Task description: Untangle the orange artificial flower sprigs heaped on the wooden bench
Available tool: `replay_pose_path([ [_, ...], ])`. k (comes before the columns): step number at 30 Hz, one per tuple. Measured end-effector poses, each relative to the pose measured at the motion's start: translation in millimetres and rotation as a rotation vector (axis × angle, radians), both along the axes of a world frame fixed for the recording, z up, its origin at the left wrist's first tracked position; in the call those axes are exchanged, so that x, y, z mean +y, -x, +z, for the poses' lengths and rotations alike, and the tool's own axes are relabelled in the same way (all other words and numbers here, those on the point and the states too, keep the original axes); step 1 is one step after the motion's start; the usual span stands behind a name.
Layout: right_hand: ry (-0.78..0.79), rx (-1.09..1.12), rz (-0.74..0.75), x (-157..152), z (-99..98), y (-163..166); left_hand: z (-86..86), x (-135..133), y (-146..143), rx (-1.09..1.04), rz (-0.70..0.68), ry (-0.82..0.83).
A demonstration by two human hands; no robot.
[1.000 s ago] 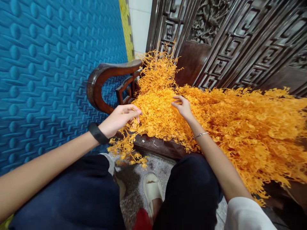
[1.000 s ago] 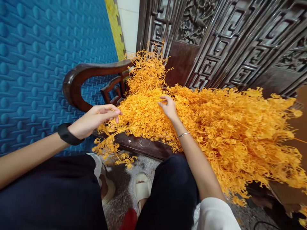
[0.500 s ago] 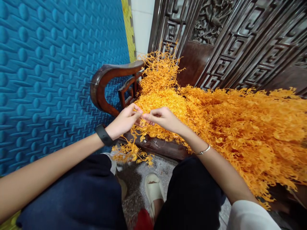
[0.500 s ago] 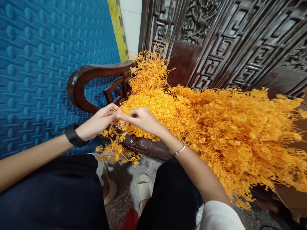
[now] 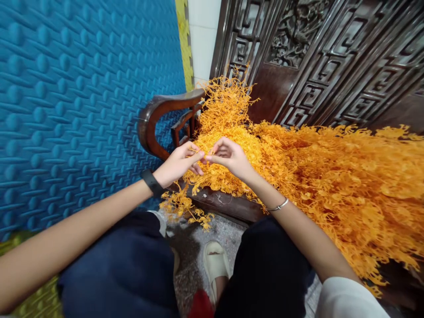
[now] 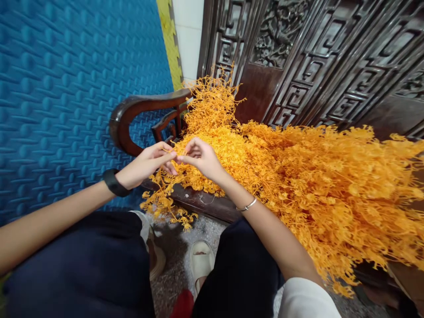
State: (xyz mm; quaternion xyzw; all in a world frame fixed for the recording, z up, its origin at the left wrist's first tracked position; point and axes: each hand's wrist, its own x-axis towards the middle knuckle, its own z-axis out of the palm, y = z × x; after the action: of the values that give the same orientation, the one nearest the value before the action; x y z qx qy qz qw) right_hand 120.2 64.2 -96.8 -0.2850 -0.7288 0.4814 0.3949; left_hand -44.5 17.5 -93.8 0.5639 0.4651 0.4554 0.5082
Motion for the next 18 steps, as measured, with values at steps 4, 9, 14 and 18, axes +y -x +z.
replay_pose_path([
  [4, 0.027, 0.205, -0.11, -1.2, 5.9, -5.6, 12.4, -4.3, -13.1, 0.037, 0.02, -0.118],
  [9, 0.02, 0.375, -0.172, -2.2, 6.5, -13.4, 28.6, -29.9, -33.2, 0.525, 0.101, -0.453],
  [14, 0.144, 0.386, 0.047, -9.9, 3.3, -15.1, 44.3, -62.6, -49.2, 0.751, 0.39, -0.531],
  [18, 0.262, 0.125, 0.369, -29.6, 3.9, -6.7, 61.7, -85.4, -55.3, 0.895, 0.547, -0.583],
])
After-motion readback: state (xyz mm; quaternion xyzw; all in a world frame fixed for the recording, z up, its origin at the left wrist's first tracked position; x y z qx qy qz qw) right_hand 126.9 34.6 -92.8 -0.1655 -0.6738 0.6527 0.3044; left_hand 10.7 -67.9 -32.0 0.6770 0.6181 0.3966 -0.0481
